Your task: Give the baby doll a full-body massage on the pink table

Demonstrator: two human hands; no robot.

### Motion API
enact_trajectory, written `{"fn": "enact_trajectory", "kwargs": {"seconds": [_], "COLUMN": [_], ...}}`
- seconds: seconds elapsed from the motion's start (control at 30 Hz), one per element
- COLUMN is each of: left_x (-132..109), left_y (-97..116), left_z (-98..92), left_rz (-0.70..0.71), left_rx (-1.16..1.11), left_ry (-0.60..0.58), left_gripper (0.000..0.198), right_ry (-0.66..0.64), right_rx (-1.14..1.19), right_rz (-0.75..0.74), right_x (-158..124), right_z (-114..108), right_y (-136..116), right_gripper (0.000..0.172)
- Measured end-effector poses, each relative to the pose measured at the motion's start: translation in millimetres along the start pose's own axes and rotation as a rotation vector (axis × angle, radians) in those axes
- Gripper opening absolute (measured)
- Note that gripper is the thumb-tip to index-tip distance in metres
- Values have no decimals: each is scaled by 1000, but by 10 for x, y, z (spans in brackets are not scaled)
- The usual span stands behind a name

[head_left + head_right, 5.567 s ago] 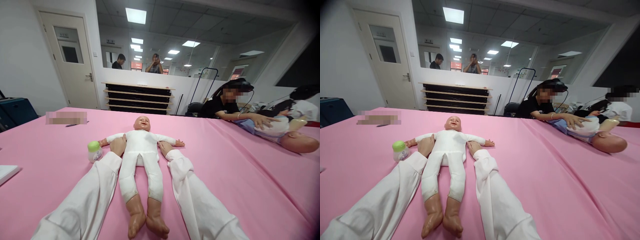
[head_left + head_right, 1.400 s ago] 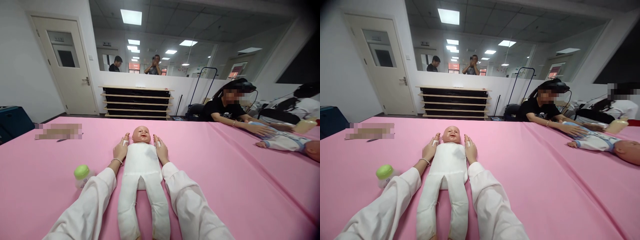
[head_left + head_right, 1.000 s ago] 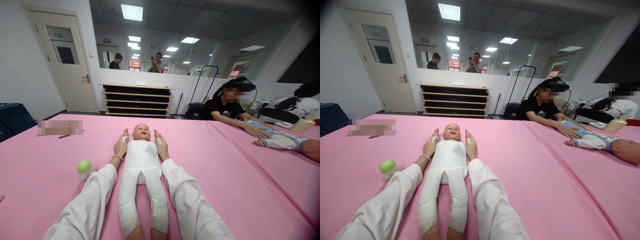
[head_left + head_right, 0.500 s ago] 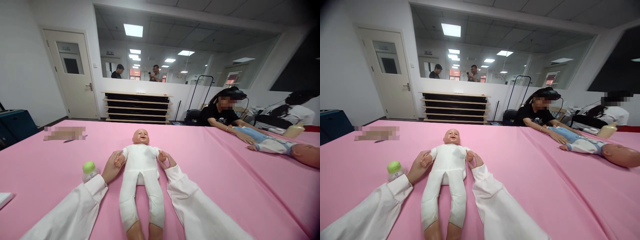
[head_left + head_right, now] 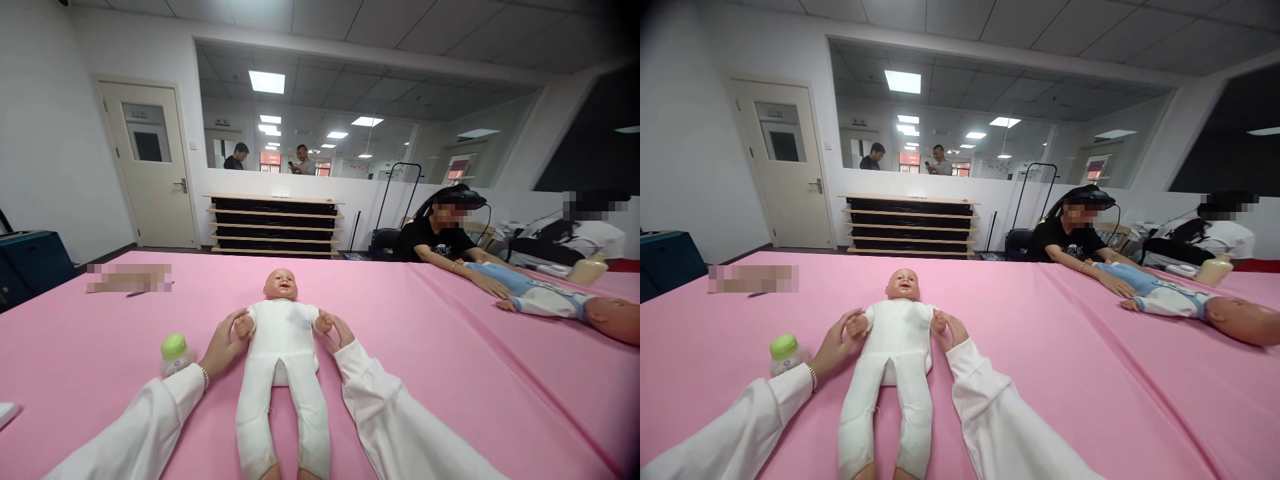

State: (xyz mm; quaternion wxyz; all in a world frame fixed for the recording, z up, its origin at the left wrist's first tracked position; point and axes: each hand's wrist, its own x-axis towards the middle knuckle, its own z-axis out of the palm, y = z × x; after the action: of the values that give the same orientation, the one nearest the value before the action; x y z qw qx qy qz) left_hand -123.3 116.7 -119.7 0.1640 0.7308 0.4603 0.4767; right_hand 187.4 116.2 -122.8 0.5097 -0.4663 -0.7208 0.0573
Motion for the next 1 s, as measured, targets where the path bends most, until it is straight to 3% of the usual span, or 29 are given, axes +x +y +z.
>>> {"fn": "enact_trajectory", "kwargs": {"seconds": [0.13,0.2,0.37,0.53,0.73,0.87,1.0], "left_x": [439,650,949,1035,1075,1035,902], "left_y": [83,74,-84,-315,-437,-422,-355], "left_z": [313,450,650,693,740,762,715], "left_rz": [-159,-239,-343,-406,-443,-419,-329], "left_rx": [18,64,176,220,252,251,242], "left_ry": [164,219,167,33,-32,-1,112], "left_gripper": [41,43,38,41,41,39,40], "right_ry": [83,146,187,123,28,-2,70], "right_rx": [63,72,55,15,-66,-124,-112], "right_rz": [55,129,260,243,273,330,330], "right_x": [373,578,826,794,757,763,690], "right_z": [242,407,651,621,651,710,645], "right_y": [36,52,140,258,342,353,335], "right_gripper": [51,51,40,25,25,28,40]}}
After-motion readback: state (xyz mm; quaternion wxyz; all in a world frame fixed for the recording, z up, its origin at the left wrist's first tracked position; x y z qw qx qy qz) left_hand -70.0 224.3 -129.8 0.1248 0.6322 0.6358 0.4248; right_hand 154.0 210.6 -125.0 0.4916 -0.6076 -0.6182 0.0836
